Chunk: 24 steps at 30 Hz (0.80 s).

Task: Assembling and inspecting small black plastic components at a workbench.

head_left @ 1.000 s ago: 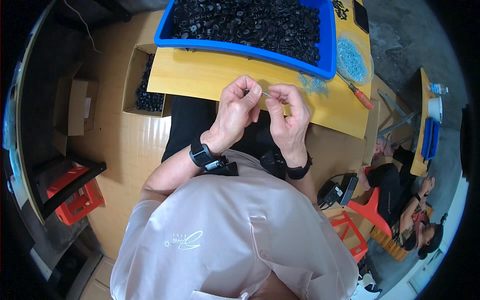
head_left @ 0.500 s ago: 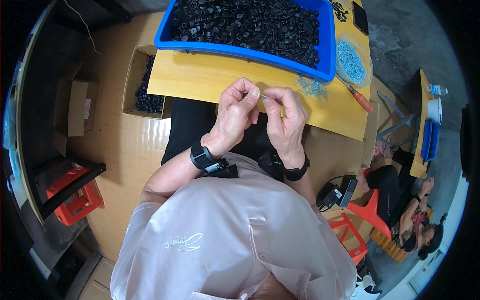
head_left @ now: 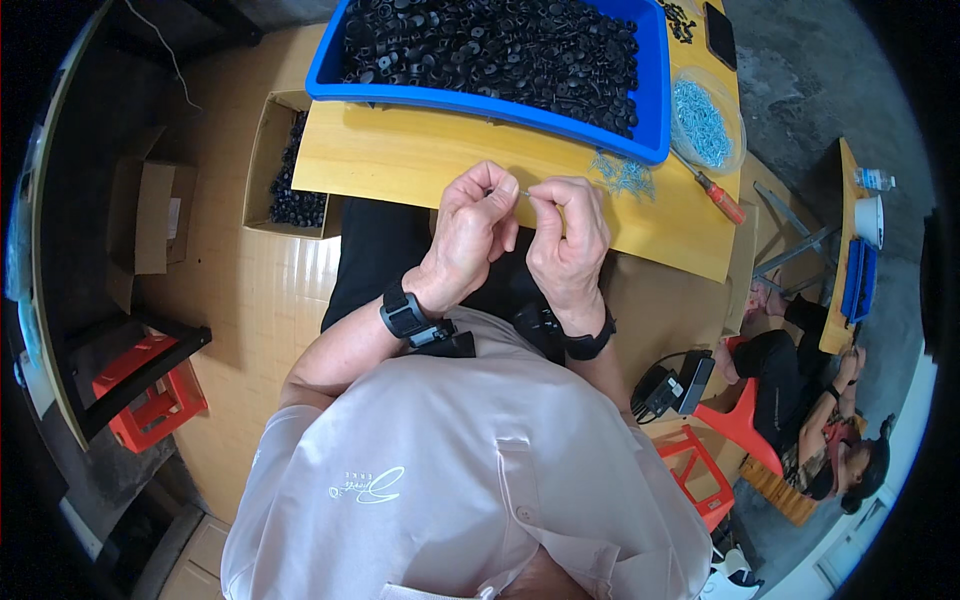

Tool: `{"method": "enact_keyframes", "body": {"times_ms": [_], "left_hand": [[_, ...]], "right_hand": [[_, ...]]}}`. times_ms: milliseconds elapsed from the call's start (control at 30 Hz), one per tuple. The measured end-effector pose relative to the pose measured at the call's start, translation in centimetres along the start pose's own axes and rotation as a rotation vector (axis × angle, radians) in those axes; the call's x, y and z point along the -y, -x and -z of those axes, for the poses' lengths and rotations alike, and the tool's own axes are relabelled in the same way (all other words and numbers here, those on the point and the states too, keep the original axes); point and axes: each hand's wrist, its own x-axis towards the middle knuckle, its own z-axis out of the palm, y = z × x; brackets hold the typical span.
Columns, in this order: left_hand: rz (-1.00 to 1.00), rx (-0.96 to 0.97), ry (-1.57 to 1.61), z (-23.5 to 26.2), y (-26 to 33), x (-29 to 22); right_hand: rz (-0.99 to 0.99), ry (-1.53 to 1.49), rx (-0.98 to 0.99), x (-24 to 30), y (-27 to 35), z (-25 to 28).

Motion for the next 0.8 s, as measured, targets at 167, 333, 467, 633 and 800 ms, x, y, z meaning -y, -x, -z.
{"method": "enact_keyframes", "body": {"times_ms": [167, 333, 467, 633, 800], "left_hand": [[0.007, 0.002, -0.002, 0.29, -0.11, 0.08], [0.005, -0.004, -0.016, 0.3, -0.03, 0.03], [0.003, -0.034, -0.044, 0.08, -0.24, 0.25], [0.024, 0.002, -0.011, 0.38, -0.39, 0.52], [0.053, 0.011, 0.001, 0.71, -0.53, 0.5]], "right_hand": [[-0.015, -0.049, -0.001, 0.0, 0.14, -0.22], [-0.072, -0.105, 0.024, 0.16, 0.16, -0.11], [-0.181, -0.205, 0.024, 0.23, 0.26, 0.13], [-0.142, -0.124, -0.043, 0.17, 0.47, -0.12], [-0.082, -0.103, -0.063, -0.07, 0.63, -0.31]]}}
